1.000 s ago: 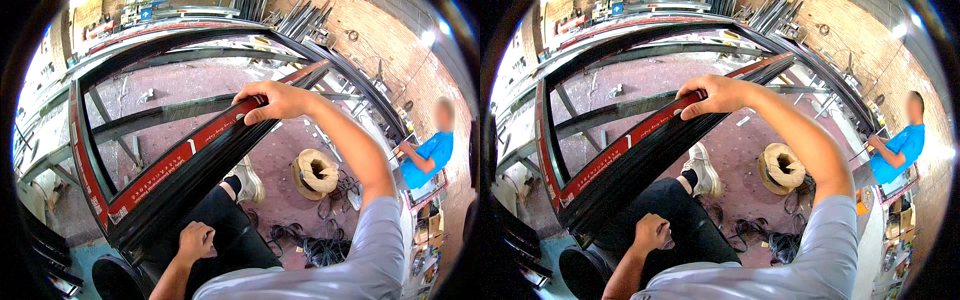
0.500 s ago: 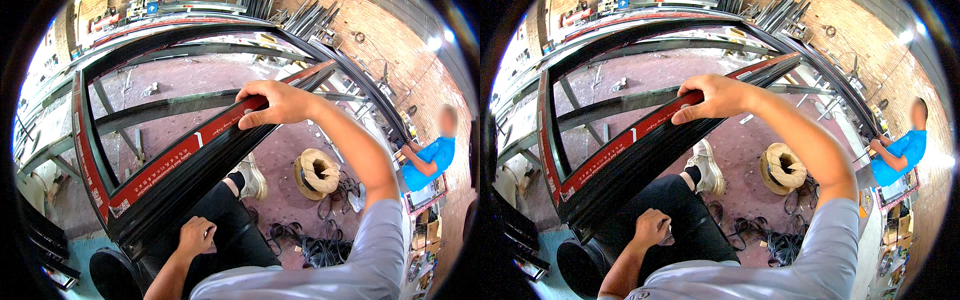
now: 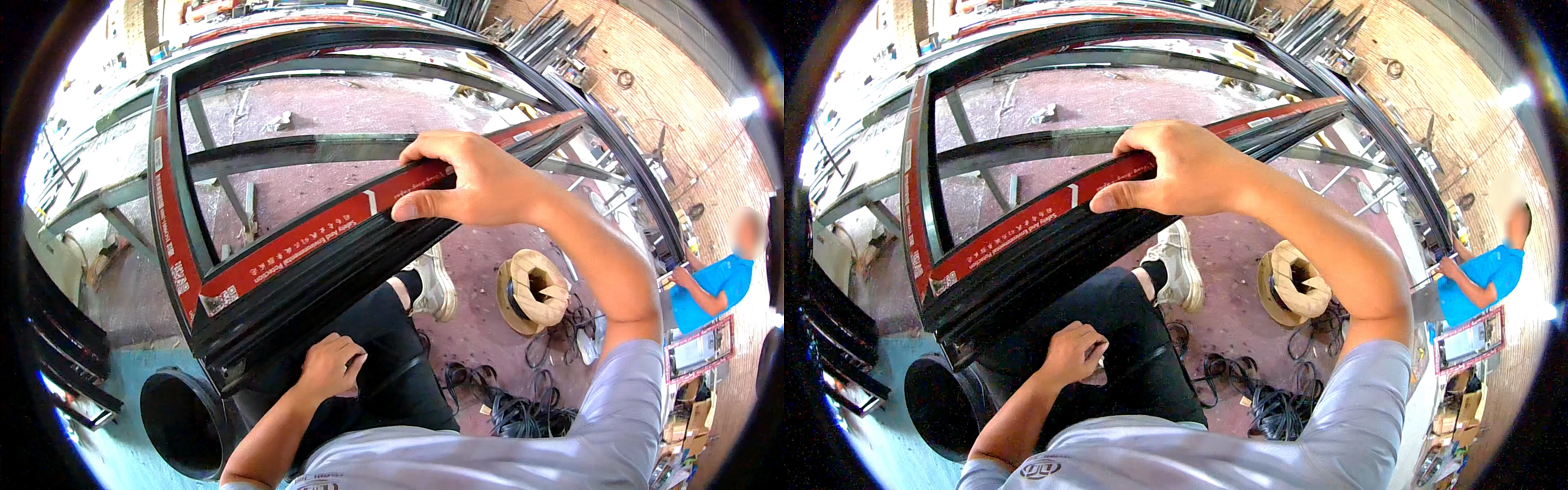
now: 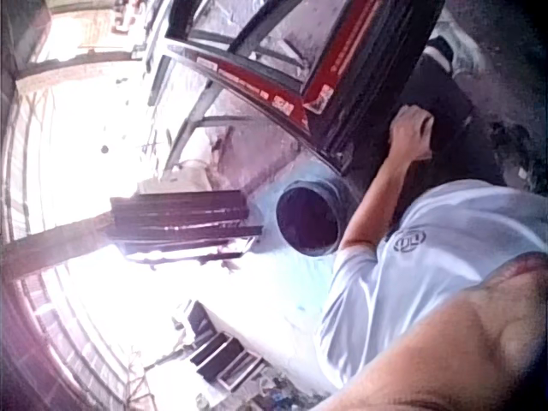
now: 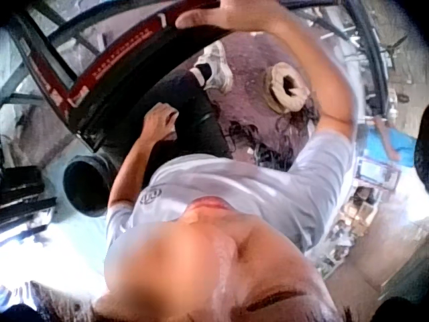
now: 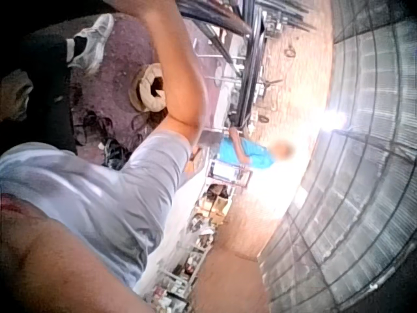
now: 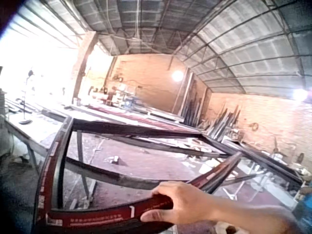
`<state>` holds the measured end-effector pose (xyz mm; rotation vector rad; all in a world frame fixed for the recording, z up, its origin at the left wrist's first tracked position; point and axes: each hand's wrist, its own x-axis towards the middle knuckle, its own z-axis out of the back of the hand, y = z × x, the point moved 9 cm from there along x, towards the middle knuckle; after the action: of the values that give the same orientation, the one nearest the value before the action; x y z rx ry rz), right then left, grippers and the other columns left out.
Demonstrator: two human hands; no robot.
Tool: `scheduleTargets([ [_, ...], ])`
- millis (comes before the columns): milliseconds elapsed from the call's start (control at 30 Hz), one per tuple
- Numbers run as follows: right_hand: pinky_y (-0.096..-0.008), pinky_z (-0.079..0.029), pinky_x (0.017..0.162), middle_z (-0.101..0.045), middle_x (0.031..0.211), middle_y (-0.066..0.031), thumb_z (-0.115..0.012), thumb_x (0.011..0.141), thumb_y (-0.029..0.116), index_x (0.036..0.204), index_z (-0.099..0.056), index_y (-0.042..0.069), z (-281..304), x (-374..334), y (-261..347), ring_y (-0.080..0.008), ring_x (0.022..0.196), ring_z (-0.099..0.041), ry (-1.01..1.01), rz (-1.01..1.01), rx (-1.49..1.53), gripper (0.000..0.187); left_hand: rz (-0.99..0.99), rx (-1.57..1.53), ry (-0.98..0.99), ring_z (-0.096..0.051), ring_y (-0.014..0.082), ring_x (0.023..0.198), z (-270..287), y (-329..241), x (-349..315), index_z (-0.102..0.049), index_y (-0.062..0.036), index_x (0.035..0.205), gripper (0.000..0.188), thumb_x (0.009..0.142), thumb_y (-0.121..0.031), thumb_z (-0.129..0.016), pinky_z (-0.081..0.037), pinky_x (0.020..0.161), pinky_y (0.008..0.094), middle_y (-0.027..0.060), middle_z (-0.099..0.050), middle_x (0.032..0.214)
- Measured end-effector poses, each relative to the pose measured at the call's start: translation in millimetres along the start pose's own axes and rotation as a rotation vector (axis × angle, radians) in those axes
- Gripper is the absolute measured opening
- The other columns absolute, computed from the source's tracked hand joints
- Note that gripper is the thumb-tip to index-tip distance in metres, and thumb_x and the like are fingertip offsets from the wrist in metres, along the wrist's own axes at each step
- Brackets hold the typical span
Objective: The person installs a black rubber seal onto a window frame. They use shears to trim the seal to length and then press it into the frame's groove by hand.
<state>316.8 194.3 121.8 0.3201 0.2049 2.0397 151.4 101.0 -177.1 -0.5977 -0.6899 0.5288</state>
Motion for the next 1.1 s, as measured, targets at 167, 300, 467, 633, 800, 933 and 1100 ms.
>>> scheduleTargets([
  [167, -0.0352, -0.05, 0.091, -0.068, 0.104, -0.0128, -0.082, 0.084, 0.056, 0.116, -0.067, -0.002, 0, -2, -4, -0.023, 0.101, -0.065, 0.032, -0.081, 0.065, 0.067, 0.009, 0.006, 0.001, -0.063, 0.0279, 0.076, -1, 2, 0, -0.073, -0.0094, 0.083, 0.006, 0.083, -0.014, -0.078, -0.053, 0.068, 0.0396, 0.0055, -0.067, 0.08],
  [300, -0.0344, -0.049, 0.094, -0.068, 0.109, -0.0103, -0.081, 0.086, 0.054, 0.121, -0.068, 0.001, 4, -7, -19, -0.0216, 0.105, -0.064, 0.067, -0.055, 0.126, 0.066, 0.03, 0.023, 0.031, -0.063, 0.028, 0.076, -3, 3, 0, -0.073, -0.0097, 0.084, 0.006, 0.083, -0.014, -0.078, -0.053, 0.068, 0.0397, 0.0054, -0.067, 0.079],
  [467, -0.0345, -0.047, 0.096, -0.065, 0.112, -0.0069, -0.08, 0.086, 0.055, 0.125, -0.068, 0.005, 26, -22, -70, -0.0202, 0.107, -0.061, 0.073, -0.164, 0.07, 0.064, 0.034, 0.033, 0.041, -0.065, 0.0286, 0.079, -1, 6, -1, -0.075, -0.0098, 0.086, 0.006, 0.084, -0.015, -0.077, -0.054, 0.071, 0.0401, 0.0056, -0.068, 0.082],
  [633, -0.0335, -0.047, 0.092, -0.064, 0.109, -0.0042, -0.081, 0.082, 0.059, 0.124, -0.067, 0.006, 29, -28, -93, -0.0179, 0.102, -0.059, 0.098, -0.224, 0.115, 0.07, 0.049, 0.016, 0.056, -0.065, 0.0287, 0.08, 0, 1, 2, -0.075, -0.0098, 0.086, 0.006, 0.084, -0.015, -0.077, -0.055, 0.071, 0.0399, 0.0058, -0.069, 0.083],
  [800, -0.0338, -0.047, 0.09, -0.063, 0.106, -0.0051, -0.081, 0.08, 0.063, 0.121, -0.066, 0.004, 26, -24, -99, -0.018, 0.099, -0.058, 0.101, -0.214, 0.107, 0.074, 0.029, -0.001, 0.033, -0.065, 0.0287, 0.079, 0, 4, 2, -0.075, -0.01, 0.085, 0.005, 0.083, -0.014, -0.077, -0.054, 0.07, 0.0401, 0.0055, -0.069, 0.082],
  [933, -0.0353, -0.052, 0.083, -0.069, 0.101, -0.011, -0.08, 0.079, 0.067, 0.119, -0.069, 0.001, 28, -22, -98, -0.021, 0.093, -0.065, 0.044, -0.141, 0.067, 0.079, 0.036, -0.013, 0.039, -0.066, 0.0291, 0.078, -4, 6, 4, -0.074, -0.0099, 0.084, 0.004, 0.082, -0.013, -0.077, -0.054, 0.069, 0.0404, 0.0058, -0.069, 0.081],
  [1100, -0.0359, -0.053, 0.08, -0.071, 0.096, -0.0126, -0.081, 0.079, 0.066, 0.115, -0.071, 0.0, 29, -20, -81, -0.0222, 0.089, -0.067, 0.017, -0.111, 0.081, 0.076, 0.023, -0.02, 0.041, -0.066, 0.0297, 0.077, -4, 2, 7, -0.074, -0.0092, 0.083, 0.005, 0.08, -0.012, -0.078, -0.054, 0.068, 0.0404, 0.0061, -0.07, 0.081],
])
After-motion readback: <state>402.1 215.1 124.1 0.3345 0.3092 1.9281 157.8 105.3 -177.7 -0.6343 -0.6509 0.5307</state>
